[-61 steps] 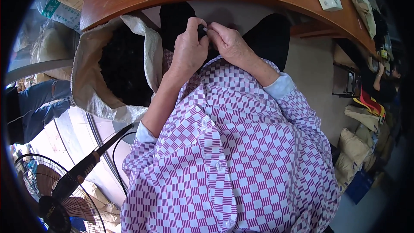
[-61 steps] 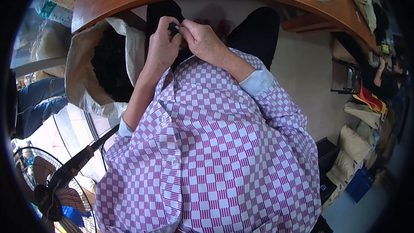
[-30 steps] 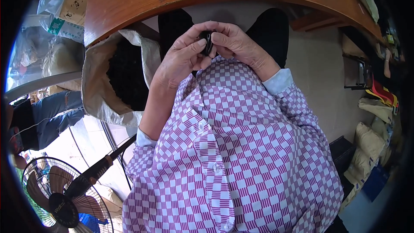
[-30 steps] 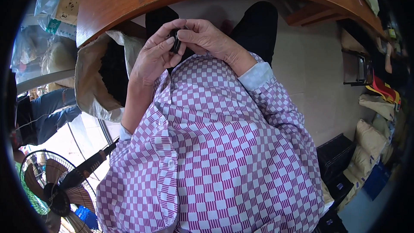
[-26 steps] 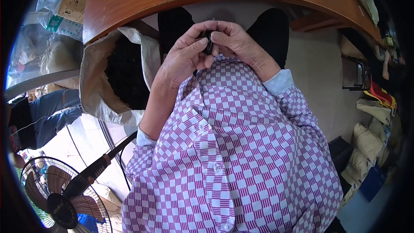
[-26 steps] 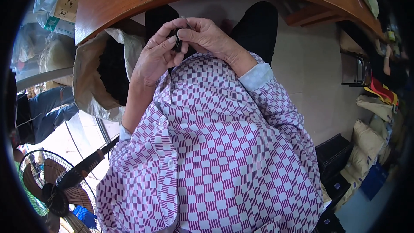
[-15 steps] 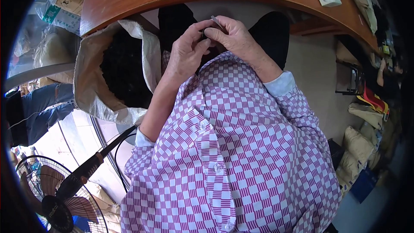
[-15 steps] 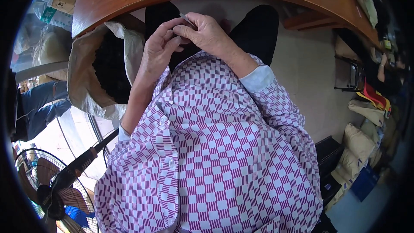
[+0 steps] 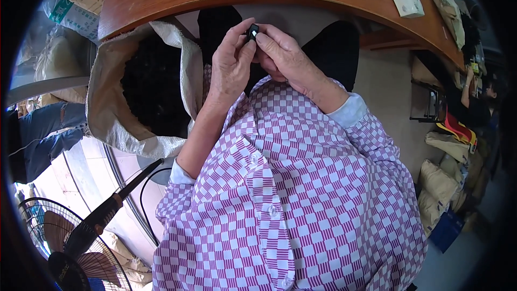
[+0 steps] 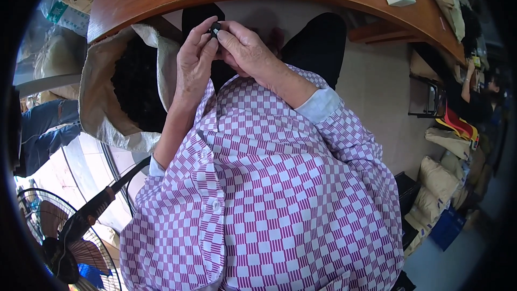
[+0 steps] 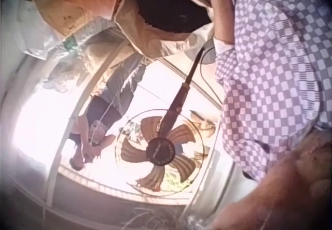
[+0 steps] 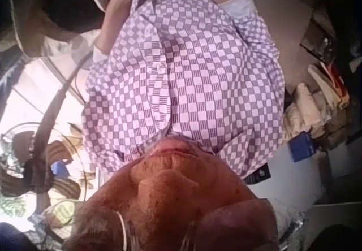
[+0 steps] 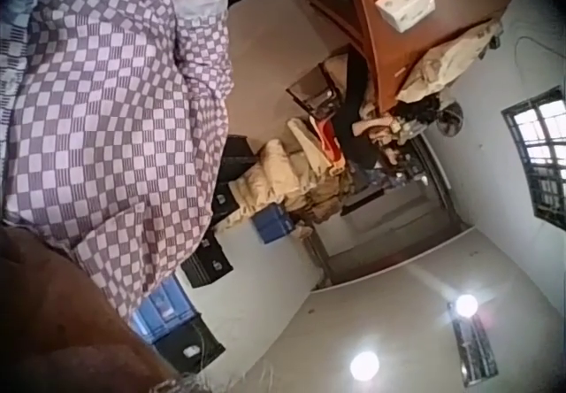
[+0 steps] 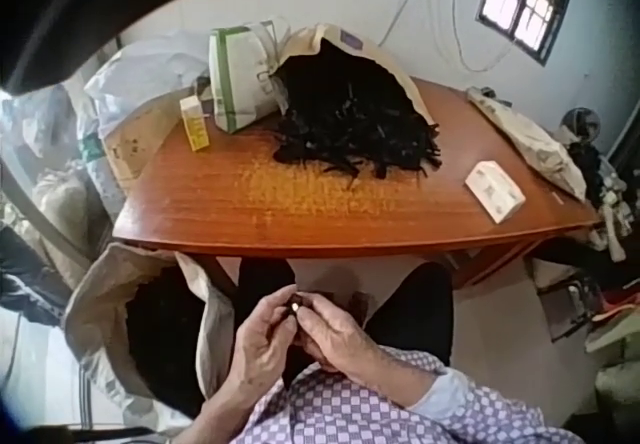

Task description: Assembling or inspecting small black plastic components at a workstation.

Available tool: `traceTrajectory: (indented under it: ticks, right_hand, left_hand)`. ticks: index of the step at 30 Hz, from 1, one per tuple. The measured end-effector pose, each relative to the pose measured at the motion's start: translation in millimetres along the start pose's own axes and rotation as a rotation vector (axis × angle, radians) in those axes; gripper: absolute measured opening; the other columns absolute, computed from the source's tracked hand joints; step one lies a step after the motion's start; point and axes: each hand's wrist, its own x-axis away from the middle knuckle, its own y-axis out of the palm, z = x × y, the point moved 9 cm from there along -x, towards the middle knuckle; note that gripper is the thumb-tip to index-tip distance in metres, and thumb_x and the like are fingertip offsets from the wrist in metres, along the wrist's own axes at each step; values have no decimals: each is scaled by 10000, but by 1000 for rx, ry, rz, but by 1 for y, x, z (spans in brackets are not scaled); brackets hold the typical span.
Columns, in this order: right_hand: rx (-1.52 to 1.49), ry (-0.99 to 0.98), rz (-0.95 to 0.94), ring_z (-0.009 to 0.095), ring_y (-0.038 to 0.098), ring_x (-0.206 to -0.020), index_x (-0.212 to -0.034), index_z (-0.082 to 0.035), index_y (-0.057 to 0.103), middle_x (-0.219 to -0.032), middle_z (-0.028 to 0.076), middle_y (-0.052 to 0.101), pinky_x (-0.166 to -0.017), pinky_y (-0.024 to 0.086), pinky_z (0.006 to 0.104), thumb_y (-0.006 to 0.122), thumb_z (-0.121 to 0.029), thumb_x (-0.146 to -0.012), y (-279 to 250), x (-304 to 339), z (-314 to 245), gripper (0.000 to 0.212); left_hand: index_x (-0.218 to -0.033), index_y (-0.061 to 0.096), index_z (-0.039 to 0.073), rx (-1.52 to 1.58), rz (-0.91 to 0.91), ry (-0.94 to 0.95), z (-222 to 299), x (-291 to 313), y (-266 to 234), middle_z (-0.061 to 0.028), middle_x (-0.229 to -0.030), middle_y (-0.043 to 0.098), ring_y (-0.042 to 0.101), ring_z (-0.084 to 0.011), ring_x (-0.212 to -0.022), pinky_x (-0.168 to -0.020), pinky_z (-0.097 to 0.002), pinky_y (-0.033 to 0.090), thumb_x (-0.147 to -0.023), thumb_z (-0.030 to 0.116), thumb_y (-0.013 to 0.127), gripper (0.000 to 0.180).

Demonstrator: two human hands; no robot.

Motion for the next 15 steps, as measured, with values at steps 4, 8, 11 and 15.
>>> traceTrajectory:
  ticks: [4, 8, 11, 15]
  right_hand:
    - [-57, 44, 83, 16, 325, -434, -1282, -91, 433, -587, -66, 385, -368, 220, 167, 402, -246, -1006, 6, -2, -2, 318]
    - [28, -32, 76, 22, 353, -431, -1210, -102, 481, -600, -62, 437, -375, 236, 188, 417, -192, -999, 10, -9, 0, 238]
    - [43, -90, 20, 12, 376, -479, -1159, -86, 508, -653, -63, 466, -419, 268, 174, 432, -170, -990, 18, -23, 1, 203]
    - [-11, -83, -101, 9, 363, -470, -1174, -84, 516, -645, -67, 456, -414, 261, 170, 441, -200, -990, 28, -29, 1, 230]
  left_hand:
    - [-1233, 527, 20, -245, 75, 92, 14, 2, -7, -57, -814, 587, 552, -92, -735, -682, -228, 475, -905, -29, 484, 335]
    - [-1218, 548, 31, -509, 114, 136, 31, 8, -10, -173, -915, 640, 619, -125, -778, -690, -264, 492, -837, -72, 504, 397]
    - [-1213, 554, 29, -456, 156, 156, 24, 8, -20, -147, -928, 649, 616, -117, -770, -692, -260, 495, -836, -74, 509, 394]
    - [-1239, 533, 27, -326, 184, 124, 17, 10, -34, -58, -952, 632, 582, -89, -789, -689, -222, 490, -875, -55, 494, 375]
